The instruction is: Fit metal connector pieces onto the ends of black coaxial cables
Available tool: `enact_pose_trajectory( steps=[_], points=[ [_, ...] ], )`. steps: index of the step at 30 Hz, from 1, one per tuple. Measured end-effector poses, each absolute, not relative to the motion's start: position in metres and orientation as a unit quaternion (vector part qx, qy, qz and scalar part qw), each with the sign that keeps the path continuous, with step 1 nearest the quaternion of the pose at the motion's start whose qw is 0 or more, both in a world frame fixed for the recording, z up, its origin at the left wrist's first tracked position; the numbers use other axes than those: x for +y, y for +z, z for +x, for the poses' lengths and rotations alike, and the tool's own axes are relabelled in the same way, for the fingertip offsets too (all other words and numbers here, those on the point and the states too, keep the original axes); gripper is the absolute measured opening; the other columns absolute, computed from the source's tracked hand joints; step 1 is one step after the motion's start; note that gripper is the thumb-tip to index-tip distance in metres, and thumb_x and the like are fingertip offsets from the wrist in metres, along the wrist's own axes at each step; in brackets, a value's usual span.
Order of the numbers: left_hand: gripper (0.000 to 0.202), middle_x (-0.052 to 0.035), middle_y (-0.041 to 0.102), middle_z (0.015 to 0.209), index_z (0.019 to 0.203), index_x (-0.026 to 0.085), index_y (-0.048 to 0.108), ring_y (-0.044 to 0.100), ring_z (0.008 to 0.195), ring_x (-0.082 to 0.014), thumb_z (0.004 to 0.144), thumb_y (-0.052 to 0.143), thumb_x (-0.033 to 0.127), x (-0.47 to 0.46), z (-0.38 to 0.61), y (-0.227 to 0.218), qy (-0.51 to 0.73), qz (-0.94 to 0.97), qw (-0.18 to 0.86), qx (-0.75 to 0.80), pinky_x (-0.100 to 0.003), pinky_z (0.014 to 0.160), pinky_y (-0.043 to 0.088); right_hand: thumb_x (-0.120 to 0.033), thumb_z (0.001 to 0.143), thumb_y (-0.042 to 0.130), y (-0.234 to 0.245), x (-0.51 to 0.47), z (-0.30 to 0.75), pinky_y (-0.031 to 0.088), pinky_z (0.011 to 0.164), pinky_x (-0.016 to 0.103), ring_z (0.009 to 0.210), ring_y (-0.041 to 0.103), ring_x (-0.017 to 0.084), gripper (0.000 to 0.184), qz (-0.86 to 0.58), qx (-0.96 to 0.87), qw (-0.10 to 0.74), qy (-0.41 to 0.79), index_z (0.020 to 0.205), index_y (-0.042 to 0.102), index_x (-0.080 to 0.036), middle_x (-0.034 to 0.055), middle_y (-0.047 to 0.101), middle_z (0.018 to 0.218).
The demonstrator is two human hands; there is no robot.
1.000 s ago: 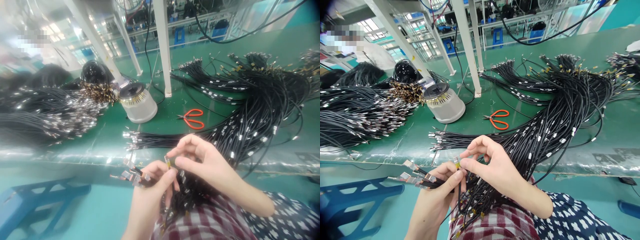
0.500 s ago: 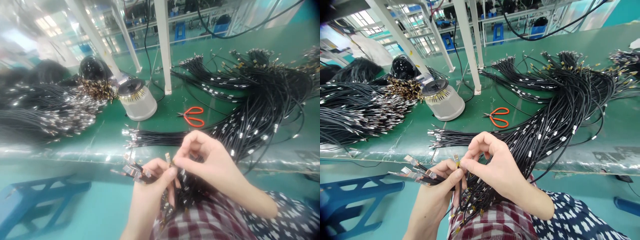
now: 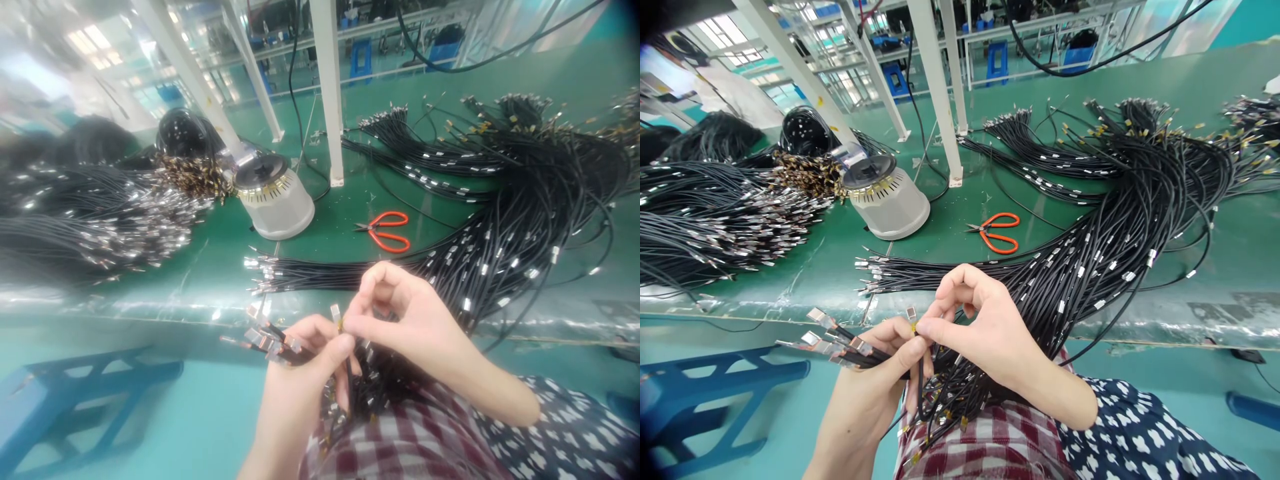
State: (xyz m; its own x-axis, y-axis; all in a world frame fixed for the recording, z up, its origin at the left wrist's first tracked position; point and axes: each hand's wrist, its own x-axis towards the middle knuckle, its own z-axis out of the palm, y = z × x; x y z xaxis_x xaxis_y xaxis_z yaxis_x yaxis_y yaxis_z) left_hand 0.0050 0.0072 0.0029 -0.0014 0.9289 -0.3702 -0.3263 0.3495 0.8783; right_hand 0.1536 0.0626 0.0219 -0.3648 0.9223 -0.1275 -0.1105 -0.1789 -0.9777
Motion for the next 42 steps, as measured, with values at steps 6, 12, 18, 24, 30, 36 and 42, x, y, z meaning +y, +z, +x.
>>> enact_pose_trajectory(
  steps=[6,12,18,24,30,36,42],
  points=[
    [0.023,-0.0013,0.069,0.053,0.065,0.016,0.058,0.052,0.029,-0.0074,0.076,0.074,0.026,0.0070,0.0045,0.0043,0.487,0.290,0.646,0.511,-0.015,0.030,0.037,-0.007,0.069,0.070,0.0230,0.0628,0.1532,0.038,0.064,0.027,0.063,0.054,0.011,0.027,-0.410,-0.520,0.392,0.639,0.074,0.047,-0.021,-0.0050,0.064,0.067],
    [0.023,-0.0013,0.069,0.053,0.064,0.016,0.058,0.052,0.029,-0.0075,0.077,0.075,0.027,0.0066,0.0036,0.0048,0.483,0.291,0.648,0.511,-0.015,0.030,0.037,-0.007,0.070,0.070,0.0227,0.0635,0.1529,0.039,0.065,0.027,0.063,0.054,0.011,0.027,-0.405,-0.521,0.393,0.640,0.073,0.047,-0.021,-0.0057,0.063,0.066],
    [0.024,-0.0013,0.068,0.052,0.064,0.016,0.058,0.052,0.029,-0.0077,0.076,0.075,0.027,0.0071,0.0047,0.0055,0.484,0.292,0.648,0.511,-0.015,0.030,0.038,-0.007,0.069,0.070,0.0230,0.0636,0.1529,0.039,0.065,0.027,0.063,0.054,0.011,0.027,-0.409,-0.520,0.392,0.640,0.073,0.047,-0.021,-0.0056,0.063,0.066],
    [0.025,-0.0019,0.068,0.052,0.063,0.016,0.058,0.050,0.029,-0.0077,0.075,0.075,0.029,0.0073,0.0046,0.0066,0.479,0.296,0.645,0.516,-0.016,0.029,0.037,-0.008,0.069,0.070,0.0233,0.0629,0.1524,0.041,0.066,0.028,0.064,0.054,0.012,0.026,-0.409,-0.523,0.392,0.637,0.073,0.048,-0.021,-0.0046,0.063,0.067],
    [0.019,0.0002,0.067,0.051,0.068,0.016,0.061,0.049,0.030,-0.0071,0.075,0.075,0.027,0.0062,0.0052,0.0046,0.488,0.312,0.630,0.517,-0.016,0.030,0.037,-0.005,0.067,0.066,0.0243,0.0650,0.1502,0.040,0.062,0.025,0.063,0.054,0.011,0.024,-0.409,-0.537,0.380,0.632,0.073,0.049,-0.021,-0.0047,0.063,0.067],
    [0.025,0.0026,0.062,0.047,0.066,0.018,0.059,0.047,0.031,-0.0065,0.077,0.074,0.035,0.0052,0.0068,0.0070,0.489,0.315,0.636,0.508,-0.016,0.031,0.035,-0.008,0.068,0.069,0.0231,0.0674,0.1510,0.041,0.062,0.025,0.062,0.055,0.011,0.026,-0.381,-0.507,0.364,0.682,0.076,0.048,-0.021,-0.0042,0.065,0.068],
    [0.034,0.0010,0.060,0.047,0.061,0.017,0.061,0.044,0.032,-0.0067,0.085,0.064,0.041,0.0060,0.0076,0.0115,0.485,0.333,0.614,0.526,-0.018,0.032,0.033,-0.011,0.070,0.072,0.0272,0.0673,0.1523,0.041,0.063,0.025,0.062,0.054,0.010,0.028,-0.372,-0.511,0.364,0.684,0.077,0.047,-0.020,-0.0044,0.065,0.066]
  ],
)
